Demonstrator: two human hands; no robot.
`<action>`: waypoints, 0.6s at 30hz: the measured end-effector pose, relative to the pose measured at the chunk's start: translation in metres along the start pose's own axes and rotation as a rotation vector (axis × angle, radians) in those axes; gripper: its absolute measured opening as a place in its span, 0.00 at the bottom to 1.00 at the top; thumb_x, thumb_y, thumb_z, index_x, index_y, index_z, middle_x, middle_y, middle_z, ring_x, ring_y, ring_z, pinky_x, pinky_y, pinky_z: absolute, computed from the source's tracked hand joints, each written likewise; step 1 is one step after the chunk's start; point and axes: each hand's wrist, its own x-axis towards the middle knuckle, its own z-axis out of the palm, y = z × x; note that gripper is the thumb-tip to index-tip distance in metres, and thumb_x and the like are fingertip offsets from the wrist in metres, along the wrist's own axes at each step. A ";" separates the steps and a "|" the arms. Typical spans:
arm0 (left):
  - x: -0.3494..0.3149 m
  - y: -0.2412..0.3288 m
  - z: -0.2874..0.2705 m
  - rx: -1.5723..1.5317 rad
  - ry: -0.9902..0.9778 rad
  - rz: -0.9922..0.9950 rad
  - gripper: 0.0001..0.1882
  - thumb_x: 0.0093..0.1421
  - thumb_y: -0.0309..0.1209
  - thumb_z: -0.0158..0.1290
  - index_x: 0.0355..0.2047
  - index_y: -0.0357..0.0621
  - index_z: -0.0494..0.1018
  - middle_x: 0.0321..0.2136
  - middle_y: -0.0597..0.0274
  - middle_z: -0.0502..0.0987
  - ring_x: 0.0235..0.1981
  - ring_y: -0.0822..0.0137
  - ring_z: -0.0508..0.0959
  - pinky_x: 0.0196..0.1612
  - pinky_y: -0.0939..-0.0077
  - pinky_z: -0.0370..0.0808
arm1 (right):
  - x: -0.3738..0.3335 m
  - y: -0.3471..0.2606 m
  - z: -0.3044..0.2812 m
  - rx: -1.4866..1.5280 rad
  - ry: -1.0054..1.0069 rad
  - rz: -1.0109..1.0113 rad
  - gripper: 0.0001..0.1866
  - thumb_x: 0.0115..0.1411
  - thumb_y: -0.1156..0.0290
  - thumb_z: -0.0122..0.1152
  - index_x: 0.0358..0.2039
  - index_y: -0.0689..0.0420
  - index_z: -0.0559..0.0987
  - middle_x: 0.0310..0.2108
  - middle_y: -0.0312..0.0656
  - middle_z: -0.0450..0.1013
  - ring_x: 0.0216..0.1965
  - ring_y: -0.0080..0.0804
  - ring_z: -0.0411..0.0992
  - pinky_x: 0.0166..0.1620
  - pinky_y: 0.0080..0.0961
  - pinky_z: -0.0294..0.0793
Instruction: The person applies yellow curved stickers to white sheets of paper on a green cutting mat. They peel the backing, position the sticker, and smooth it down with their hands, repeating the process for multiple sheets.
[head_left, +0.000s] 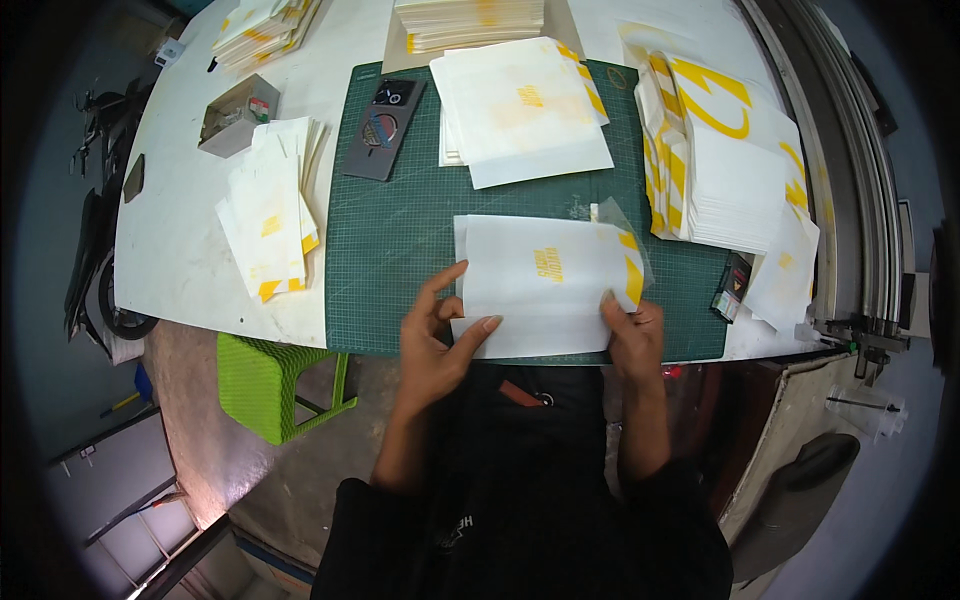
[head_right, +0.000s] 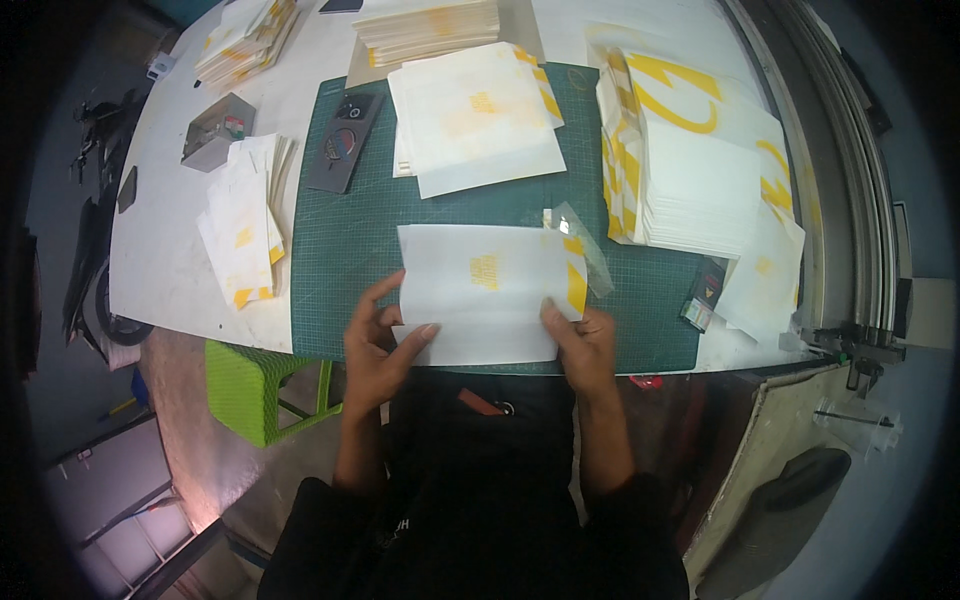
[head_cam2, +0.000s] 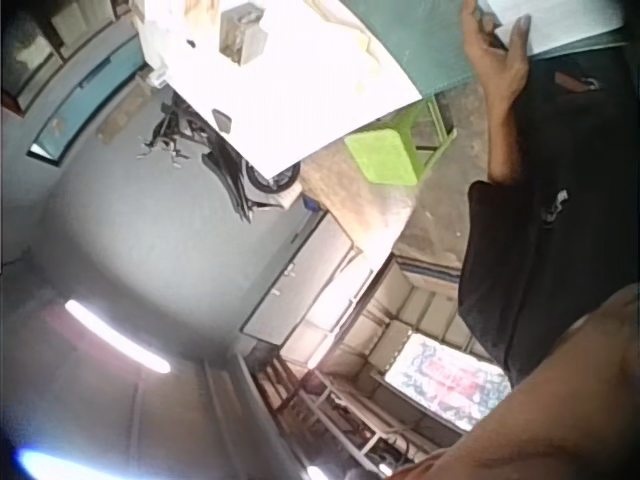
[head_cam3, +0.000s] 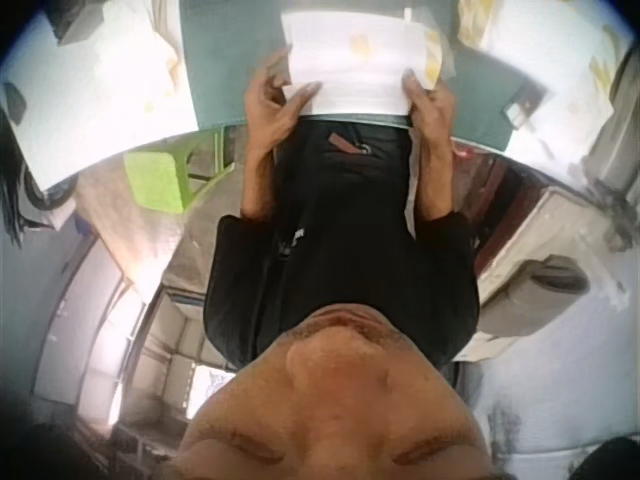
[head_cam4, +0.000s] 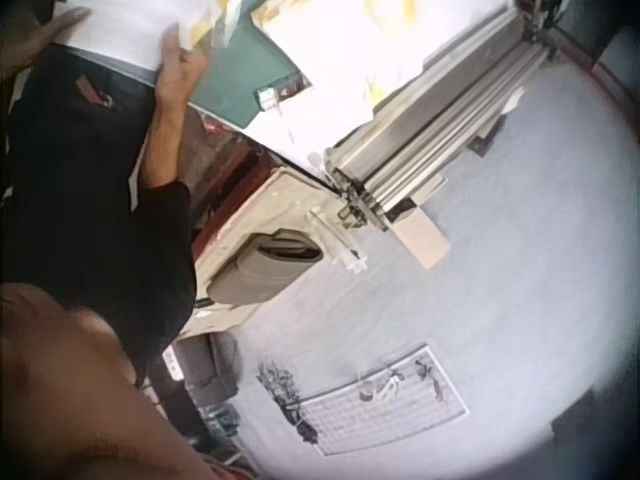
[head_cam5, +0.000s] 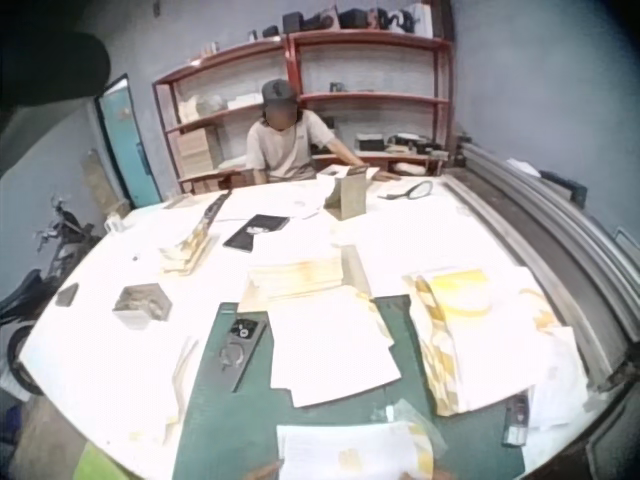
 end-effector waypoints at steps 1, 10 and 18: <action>0.000 0.000 0.001 -0.058 0.006 0.006 0.37 0.61 0.16 0.63 0.68 0.33 0.61 0.44 0.49 0.85 0.46 0.66 0.84 0.51 0.72 0.78 | 0.001 -0.003 -0.003 0.050 -0.001 -0.004 0.13 0.70 0.69 0.66 0.45 0.68 0.84 0.42 0.40 0.82 0.40 0.22 0.78 0.47 0.23 0.75; 0.009 -0.007 -0.005 -0.474 0.071 0.024 0.46 0.60 0.15 0.61 0.75 0.38 0.51 0.50 0.41 0.82 0.49 0.60 0.84 0.54 0.67 0.81 | -0.006 -0.007 -0.012 -0.466 -0.195 -0.364 0.13 0.62 0.75 0.73 0.46 0.66 0.84 0.35 0.44 0.83 0.36 0.25 0.79 0.45 0.24 0.76; -0.006 -0.032 0.011 0.109 0.074 0.131 0.49 0.63 0.16 0.62 0.77 0.39 0.47 0.50 0.44 0.81 0.45 0.65 0.85 0.45 0.73 0.82 | -0.018 -0.001 0.000 -0.596 0.148 -0.182 0.25 0.61 0.75 0.75 0.57 0.65 0.77 0.25 0.36 0.79 0.25 0.16 0.71 0.29 0.17 0.67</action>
